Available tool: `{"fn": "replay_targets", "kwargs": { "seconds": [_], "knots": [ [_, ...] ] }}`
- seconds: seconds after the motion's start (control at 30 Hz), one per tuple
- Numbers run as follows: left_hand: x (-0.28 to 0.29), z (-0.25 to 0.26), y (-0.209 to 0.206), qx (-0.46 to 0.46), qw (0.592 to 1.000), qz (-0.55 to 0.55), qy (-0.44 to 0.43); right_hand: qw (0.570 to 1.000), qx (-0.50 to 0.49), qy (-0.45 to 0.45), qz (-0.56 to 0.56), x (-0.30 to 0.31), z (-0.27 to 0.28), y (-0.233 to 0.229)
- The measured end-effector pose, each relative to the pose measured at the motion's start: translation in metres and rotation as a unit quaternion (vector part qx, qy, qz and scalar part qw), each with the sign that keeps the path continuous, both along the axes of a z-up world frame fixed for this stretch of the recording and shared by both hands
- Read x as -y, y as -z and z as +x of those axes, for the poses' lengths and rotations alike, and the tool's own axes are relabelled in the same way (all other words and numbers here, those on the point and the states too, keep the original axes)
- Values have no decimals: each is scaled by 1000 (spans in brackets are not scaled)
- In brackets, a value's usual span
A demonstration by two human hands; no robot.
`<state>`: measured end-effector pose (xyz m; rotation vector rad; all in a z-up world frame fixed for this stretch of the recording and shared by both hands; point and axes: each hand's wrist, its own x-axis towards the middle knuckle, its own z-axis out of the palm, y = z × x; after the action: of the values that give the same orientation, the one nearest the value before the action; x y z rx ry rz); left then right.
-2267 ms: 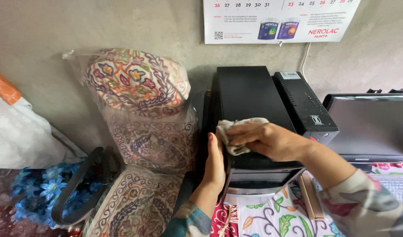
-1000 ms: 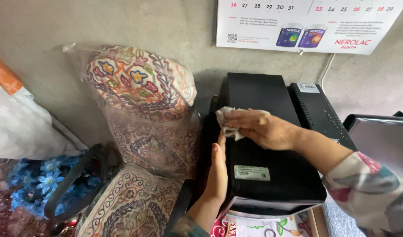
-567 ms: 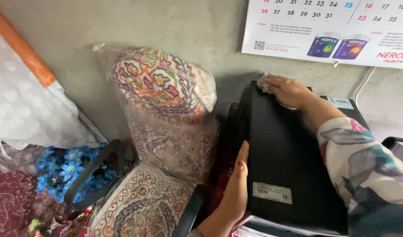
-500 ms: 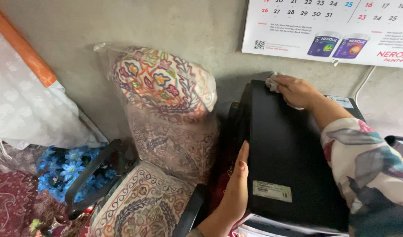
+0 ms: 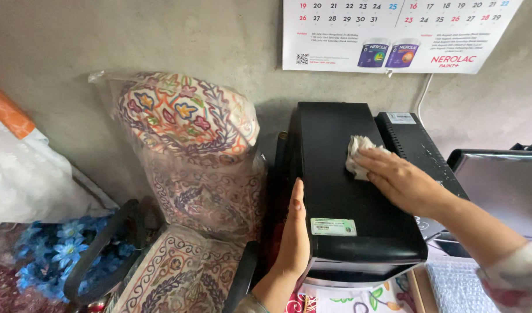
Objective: The person wipes down the exterior of a computer case using a cloth after spraying it.
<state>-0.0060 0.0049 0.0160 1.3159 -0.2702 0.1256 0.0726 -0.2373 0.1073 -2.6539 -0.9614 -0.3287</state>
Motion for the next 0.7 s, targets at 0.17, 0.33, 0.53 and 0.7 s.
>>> {"fn": "replay_targets", "kwargs": {
  "seconds": [0.17, 0.33, 0.53, 0.7],
  "knots": [
    [0, -17, -16, 66, 992, 101, -33, 978, -207, -1, 20, -8, -84, -15],
    [4, -18, -20, 65, 991, 106, -42, 982, -107, -149, 43, -12, -50, -16],
    [5, -18, -14, 84, 987, 120, -64, 993, -35, -90, 71, -21, 68, -2],
    [5, -15, -11, 85, 985, 129, -81, 997, -15, -31, 68, -36, 116, 3]
  ]
}}
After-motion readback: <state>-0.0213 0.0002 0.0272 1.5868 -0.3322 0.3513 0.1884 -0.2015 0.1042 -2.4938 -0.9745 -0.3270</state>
